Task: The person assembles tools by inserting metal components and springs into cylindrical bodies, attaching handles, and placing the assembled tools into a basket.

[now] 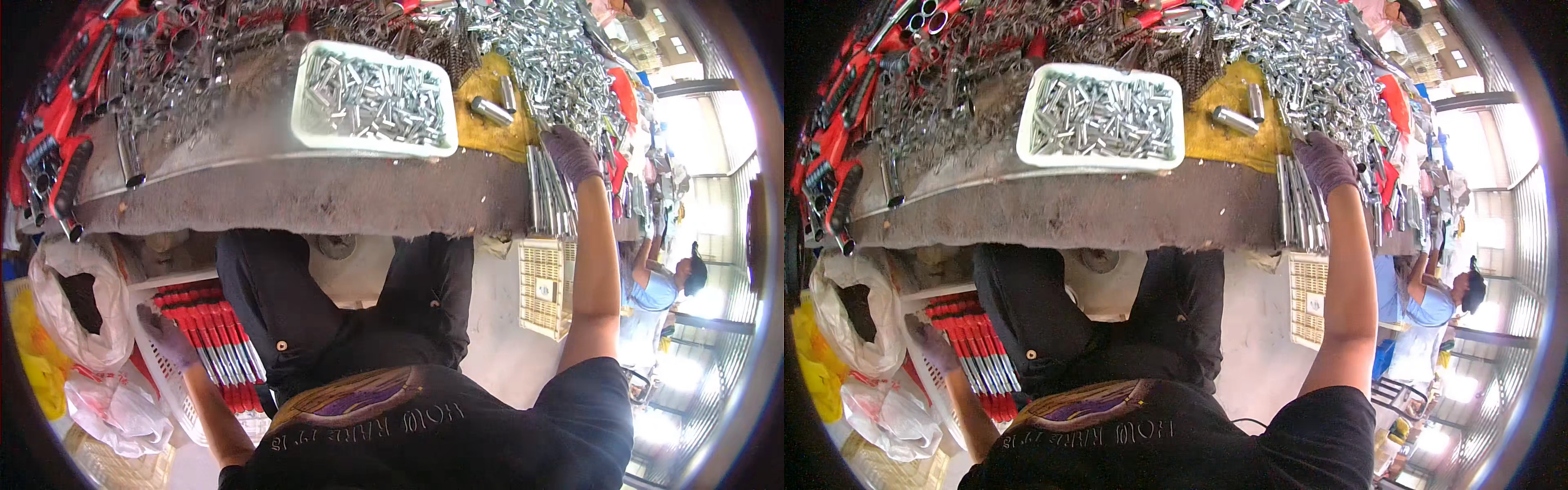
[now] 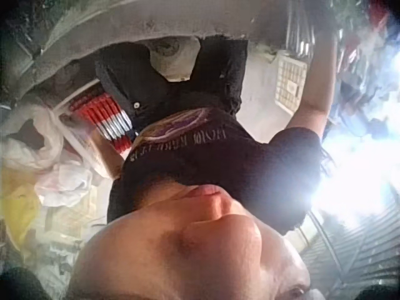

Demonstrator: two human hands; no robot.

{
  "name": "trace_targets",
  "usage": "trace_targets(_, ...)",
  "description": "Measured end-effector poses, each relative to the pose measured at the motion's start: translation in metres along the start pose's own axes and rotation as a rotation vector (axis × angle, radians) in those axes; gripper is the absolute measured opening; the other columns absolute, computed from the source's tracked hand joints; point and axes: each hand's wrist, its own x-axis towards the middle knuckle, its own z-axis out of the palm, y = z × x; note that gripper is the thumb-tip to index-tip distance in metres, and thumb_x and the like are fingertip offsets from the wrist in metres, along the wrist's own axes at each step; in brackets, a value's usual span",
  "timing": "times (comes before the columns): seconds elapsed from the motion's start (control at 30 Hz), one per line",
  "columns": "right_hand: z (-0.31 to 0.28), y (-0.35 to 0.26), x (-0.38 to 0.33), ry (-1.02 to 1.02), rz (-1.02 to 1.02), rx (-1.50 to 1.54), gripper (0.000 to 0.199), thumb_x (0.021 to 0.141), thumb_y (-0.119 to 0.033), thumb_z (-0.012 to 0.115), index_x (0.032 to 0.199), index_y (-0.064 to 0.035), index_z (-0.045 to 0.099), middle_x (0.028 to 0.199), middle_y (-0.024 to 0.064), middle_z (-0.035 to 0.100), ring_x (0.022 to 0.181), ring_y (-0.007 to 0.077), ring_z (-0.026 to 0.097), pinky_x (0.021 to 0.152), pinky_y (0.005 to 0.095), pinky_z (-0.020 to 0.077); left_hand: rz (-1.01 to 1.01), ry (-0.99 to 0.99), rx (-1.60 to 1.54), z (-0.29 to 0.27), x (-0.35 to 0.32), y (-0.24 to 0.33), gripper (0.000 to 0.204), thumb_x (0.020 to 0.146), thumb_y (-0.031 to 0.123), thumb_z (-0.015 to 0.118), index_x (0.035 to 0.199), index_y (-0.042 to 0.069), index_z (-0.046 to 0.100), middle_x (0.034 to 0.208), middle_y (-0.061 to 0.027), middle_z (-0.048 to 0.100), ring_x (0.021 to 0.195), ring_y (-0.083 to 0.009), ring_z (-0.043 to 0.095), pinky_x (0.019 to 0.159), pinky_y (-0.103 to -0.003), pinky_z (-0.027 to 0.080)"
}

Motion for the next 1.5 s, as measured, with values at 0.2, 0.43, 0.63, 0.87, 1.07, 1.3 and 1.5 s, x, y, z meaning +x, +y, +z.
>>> trace_targets(0.2, 0.07, 0.06, 0.107, -0.177, -0.516, -0.389, 0.034, 0.079, -0.035, 0.059, 0.097, -0.0062, 0.063, 0.099, 0.0229, 0.062, 0.095, 0.033, 0.062, 0.085, 0.0413, 0.049, 0.751, -0.535, 0.03, 0.074, -0.113, 0.197, 0.028, 0.081, 0.001, 0.053, 0.109, 0.0, 0.059, 0.109, -0.0164, 0.06, 0.101, -0.0307, 0.057, 0.087, -0.038, 0.044)
trace_targets(0.43, -0.081, -0.029, 0.039, 0.113, 0.005, 0.209, 0.041, 0.081, -0.029, 0.055, 0.114, -0.0058, 0.057, 0.109, 0.0172, 0.062, 0.095, 0.0353, 0.061, 0.085, 0.0401, 0.0465, 0.971, -1.064, -0.38, 0.154, -0.191, 0.321, 0.035, 0.082, 0.017, 0.059, 0.113, 0.002, 0.056, 0.111, -0.0189, 0.058, 0.1, -0.0359, 0.057, 0.086, -0.042, 0.046)
trace_targets(0.63, -0.155, -0.115, -0.038, 0.248, -0.5, 0.972, 0.028, 0.087, -0.015, 0.056, 0.113, -0.0067, 0.06, 0.09, 0.0088, 0.066, 0.083, 0.0136, 0.062, 0.076, 0.0269, 0.0479, 0.687, -1.017, -0.541, 0.207, -0.19, 0.39, 0.061, 0.086, 0.029, 0.062, 0.136, 0.005, 0.035, 0.113, -0.0132, 0.056, 0.102, -0.0261, 0.055, 0.085, -0.035, 0.046)
trace_targets(0.87, -0.114, -0.203, 0.023, -0.003, -0.691, 1.115, 0.034, 0.088, -0.028, 0.057, 0.112, -0.0043, 0.059, 0.092, 0.012, 0.065, 0.086, 0.0238, 0.062, 0.079, 0.0314, 0.0479, -0.387, -1.586, -0.629, 0.169, -0.172, 0.374, 0.049, 0.094, 0.03, 0.049, 0.139, 0.016, 0.034, 0.087, 0.0031, 0.051, 0.067, -0.0024, 0.047, 0.05, -0.018, 0.039)
trace_targets(1.07, -0.077, -0.249, 0.052, 0.334, -0.838, 0.469, 0.038, 0.087, -0.037, 0.055, 0.114, -0.0099, 0.058, 0.099, 0.014, 0.064, 0.09, 0.0328, 0.062, 0.081, 0.0389, 0.0481, -0.365, -1.348, -0.672, 0.153, -0.164, 0.331, 0.044, 0.093, 0.028, 0.051, 0.132, 0.011, 0.041, 0.082, -0.0014, 0.056, 0.057, -0.0053, 0.052, 0.048, -0.018, 0.04)
trace_targets(1.3, -0.129, -0.217, 0.041, 0.043, -0.554, 1.052, 0.036, 0.086, -0.031, 0.058, 0.112, -0.006, 0.061, 0.086, 0.0063, 0.065, 0.08, 0.0215, 0.062, 0.071, 0.0325, 0.0481, -0.2, -1.238, -0.58, 0.137, -0.127, 0.327, 0.043, 0.093, 0.029, 0.051, 0.131, 0.011, 0.043, 0.078, 0.0, 0.055, 0.053, -0.0048, 0.049, 0.042, -0.017, 0.036)
trace_targets(1.5, -0.16, -0.199, -0.015, -0.234, -0.793, 1.077, 0.034, 0.087, -0.03, 0.058, 0.105, -0.0026, 0.064, 0.084, 0.0015, 0.063, 0.078, 0.0139, 0.058, 0.072, 0.0278, 0.0478, -0.015, -1.348, -0.614, 0.149, -0.113, 0.323, 0.044, 0.093, 0.027, 0.053, 0.131, 0.007, 0.044, 0.078, 0.0017, 0.051, 0.064, -0.0042, 0.045, 0.057, -0.019, 0.039)
